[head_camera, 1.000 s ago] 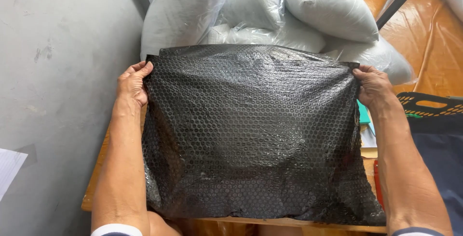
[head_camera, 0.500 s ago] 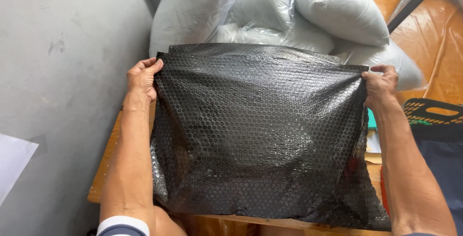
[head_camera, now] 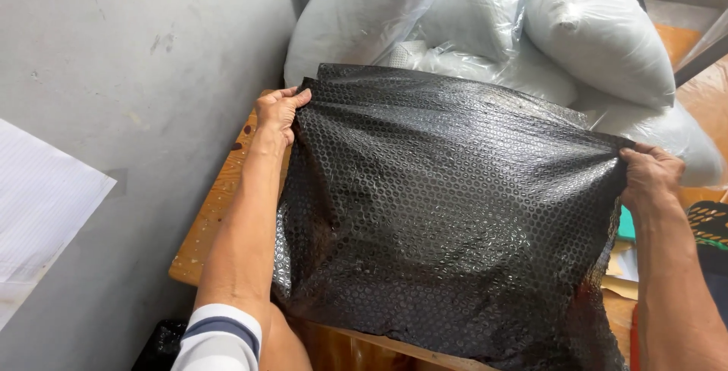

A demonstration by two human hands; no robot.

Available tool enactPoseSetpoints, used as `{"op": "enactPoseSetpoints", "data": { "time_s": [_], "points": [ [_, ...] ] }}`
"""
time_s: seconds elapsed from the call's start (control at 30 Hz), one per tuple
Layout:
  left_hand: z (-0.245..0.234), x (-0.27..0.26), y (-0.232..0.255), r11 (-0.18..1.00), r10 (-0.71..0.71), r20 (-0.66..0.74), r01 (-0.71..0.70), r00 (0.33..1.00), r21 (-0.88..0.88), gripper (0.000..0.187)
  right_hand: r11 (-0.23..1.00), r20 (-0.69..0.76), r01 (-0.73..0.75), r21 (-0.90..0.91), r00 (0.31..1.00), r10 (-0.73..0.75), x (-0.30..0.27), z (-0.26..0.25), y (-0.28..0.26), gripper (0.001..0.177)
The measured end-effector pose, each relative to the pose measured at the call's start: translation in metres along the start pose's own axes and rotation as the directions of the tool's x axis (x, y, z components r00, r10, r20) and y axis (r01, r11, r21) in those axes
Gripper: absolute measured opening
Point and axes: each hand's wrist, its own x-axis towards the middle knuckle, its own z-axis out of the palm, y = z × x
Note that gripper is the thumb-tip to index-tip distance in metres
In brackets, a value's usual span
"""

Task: The person wraps a blue tote bag with black bubble wrap on a low wooden table. They fold the wrap around the bag, smooth it, and secure the edges with clear tape using a red tape dispenser. The person flips the package to wrap the other side and continues taping the seams.

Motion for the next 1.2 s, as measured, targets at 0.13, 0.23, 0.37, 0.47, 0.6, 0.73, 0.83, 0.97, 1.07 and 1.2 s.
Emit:
{"op": "enactPoseSetpoints", "data": {
  "time_s": [0.13,0.23,0.37,0.47,0.6,0.73,0.83,0.97,1.07,1.2],
  "points": [
    [0.003,0.006,-0.007,0.989,-0.017,0.064,0.026,0.998,-0.146,0.022,0.999,-0.022,0.034,-0.037,0.999,-0.035,0.004,-0.001,0.004,0.017],
    [0.002,0.012,-0.012,0.989,0.014,0.066,-0.004,0.998,-0.150,0.021,0.999,-0.050,0.028,-0.044,0.998,-0.030,-0.001,0.002,-0.002,0.018],
    [0.004,0.039,-0.033,0.964,0.056,0.121,-0.022,0.991,-0.265,0.025,0.995,-0.050,0.094,0.011,0.994,-0.094,0.008,-0.001,0.006,0.017],
    [0.001,0.023,-0.019,0.973,0.036,0.108,-0.010,0.993,-0.229,0.023,0.992,-0.036,0.088,0.092,0.996,-0.085,0.015,0.002,0.013,0.017],
    [0.001,0.005,-0.006,0.985,0.011,0.095,0.006,0.995,-0.175,0.022,0.997,-0.035,-0.014,0.082,0.999,0.017,-0.013,0.001,-0.010,0.019],
    [0.001,0.004,-0.004,0.987,0.020,0.089,-0.005,0.996,-0.163,0.020,0.999,-0.037,0.020,0.025,0.999,-0.019,-0.022,0.003,-0.016,0.015],
    [0.002,0.001,-0.004,0.991,0.019,0.075,-0.009,0.997,-0.137,0.020,1.000,-0.030,0.026,0.015,0.999,-0.025,-0.015,0.004,-0.007,0.016],
    [-0.001,0.015,-0.024,0.987,0.156,0.074,-0.158,0.985,0.018,0.021,0.998,0.004,0.040,0.040,0.999,-0.040,-0.017,0.009,0.003,0.017],
    [0.000,0.009,-0.032,0.966,0.175,0.088,-0.188,0.981,0.176,0.016,0.999,0.002,-0.024,-0.044,1.000,0.024,-0.027,0.017,0.008,0.018],
    [-0.002,0.020,-0.058,0.932,0.176,0.072,-0.190,0.982,0.308,0.011,0.986,0.002,-0.081,-0.146,0.997,0.082,-0.024,0.029,0.032,0.019]
  ]
}}
